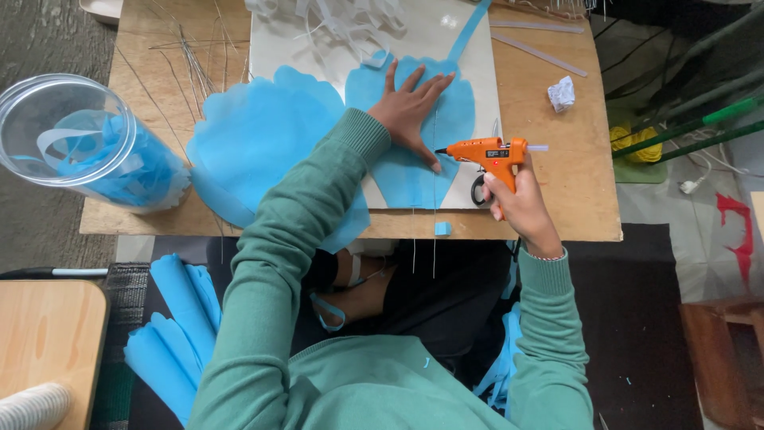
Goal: Making large blue fabric petals by gluing fabric to wire frames and trimming the edges with scissors.
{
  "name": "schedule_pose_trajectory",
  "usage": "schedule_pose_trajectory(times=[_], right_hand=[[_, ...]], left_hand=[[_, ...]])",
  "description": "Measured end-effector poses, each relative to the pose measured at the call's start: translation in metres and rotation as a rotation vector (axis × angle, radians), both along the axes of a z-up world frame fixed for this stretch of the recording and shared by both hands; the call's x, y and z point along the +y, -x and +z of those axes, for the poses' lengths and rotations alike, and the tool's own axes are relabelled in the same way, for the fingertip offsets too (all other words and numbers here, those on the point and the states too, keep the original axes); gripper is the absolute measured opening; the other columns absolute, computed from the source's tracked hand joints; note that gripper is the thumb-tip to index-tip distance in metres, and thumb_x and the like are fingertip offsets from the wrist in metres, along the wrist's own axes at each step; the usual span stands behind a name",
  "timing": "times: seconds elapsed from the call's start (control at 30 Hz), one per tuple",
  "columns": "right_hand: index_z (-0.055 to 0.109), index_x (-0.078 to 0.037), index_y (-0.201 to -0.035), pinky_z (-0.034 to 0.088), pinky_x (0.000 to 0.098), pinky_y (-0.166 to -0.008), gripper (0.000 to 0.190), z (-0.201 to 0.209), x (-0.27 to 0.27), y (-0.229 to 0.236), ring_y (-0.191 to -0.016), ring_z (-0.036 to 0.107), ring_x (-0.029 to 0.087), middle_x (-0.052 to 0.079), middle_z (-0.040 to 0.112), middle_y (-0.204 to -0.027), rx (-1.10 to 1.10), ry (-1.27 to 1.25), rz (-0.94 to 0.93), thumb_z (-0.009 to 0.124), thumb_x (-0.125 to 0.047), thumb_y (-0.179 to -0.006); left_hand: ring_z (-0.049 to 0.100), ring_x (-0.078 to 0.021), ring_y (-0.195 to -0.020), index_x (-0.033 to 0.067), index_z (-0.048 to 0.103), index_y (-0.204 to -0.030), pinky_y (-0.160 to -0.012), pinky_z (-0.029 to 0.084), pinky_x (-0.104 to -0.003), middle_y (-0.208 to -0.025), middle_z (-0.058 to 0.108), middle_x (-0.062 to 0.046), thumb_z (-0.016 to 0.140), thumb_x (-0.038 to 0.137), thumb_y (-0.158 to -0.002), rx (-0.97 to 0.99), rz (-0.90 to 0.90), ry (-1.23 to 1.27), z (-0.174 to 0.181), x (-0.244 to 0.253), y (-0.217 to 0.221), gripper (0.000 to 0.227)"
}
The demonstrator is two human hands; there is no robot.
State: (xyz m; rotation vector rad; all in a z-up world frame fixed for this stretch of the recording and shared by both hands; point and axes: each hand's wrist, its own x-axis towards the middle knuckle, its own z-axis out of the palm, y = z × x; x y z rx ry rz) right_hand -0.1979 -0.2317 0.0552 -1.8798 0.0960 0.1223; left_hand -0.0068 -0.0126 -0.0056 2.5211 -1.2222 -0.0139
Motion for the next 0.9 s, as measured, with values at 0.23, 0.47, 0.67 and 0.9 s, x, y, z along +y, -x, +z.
schedule_pose_trajectory(times=[0.23,0.47,0.67,0.9], right_hand=[[0.036,-0.009,-0.145,0.053,0.0292,-0.053,0.048,0.037,-0.001,0.004,-0.048,0.062,0.02,0.013,0.069,-0.085,0.045,0.255,-0.019,0.054,-0.019,-0.102],[0.067,-0.006,-0.077,0.055,0.0266,-0.061,0.052,0.041,-0.074,-0.032,-0.058,0.069,0.016,0.012,0.068,-0.061,0.083,0.413,-0.507,0.049,-0.046,-0.105],[0.069,-0.008,-0.096,0.052,0.0322,-0.077,0.059,-0.001,-0.149,-0.058,-0.066,0.074,0.026,0.011,0.068,-0.056,0.123,0.623,-0.536,0.046,-0.062,-0.103],[0.056,0.002,-0.145,0.038,0.0515,-0.111,0.088,0.03,-0.1,-0.042,-0.135,0.049,0.047,0.031,0.057,-0.141,0.379,0.776,-0.532,0.037,-0.071,-0.1]], left_hand=[[0.01,-0.0487,-0.156,0.0168,-0.006,-0.162,-0.108,-0.017,-0.077,-0.172,0.022,-0.016,0.07,0.104,-0.042,0.011,-0.012,0.01,0.001,0.002,0.0,0.167],[0.008,-0.044,-0.157,0.0207,-0.001,-0.163,-0.111,-0.016,-0.075,-0.172,0.024,-0.007,0.048,0.09,-0.076,0.1,-0.003,0.06,0.006,0.003,-0.001,0.122],[0.022,-0.0364,-0.156,0.0315,0.006,-0.165,-0.118,-0.009,-0.074,-0.167,0.034,-0.004,0.039,0.077,-0.096,0.088,0.094,0.107,-0.022,-0.007,-0.015,0.09],[0.024,-0.0365,-0.156,0.0277,0.008,-0.165,-0.119,-0.007,-0.072,-0.163,0.04,-0.009,0.04,0.06,-0.099,0.114,0.11,0.15,-0.015,-0.004,-0.011,0.08]])
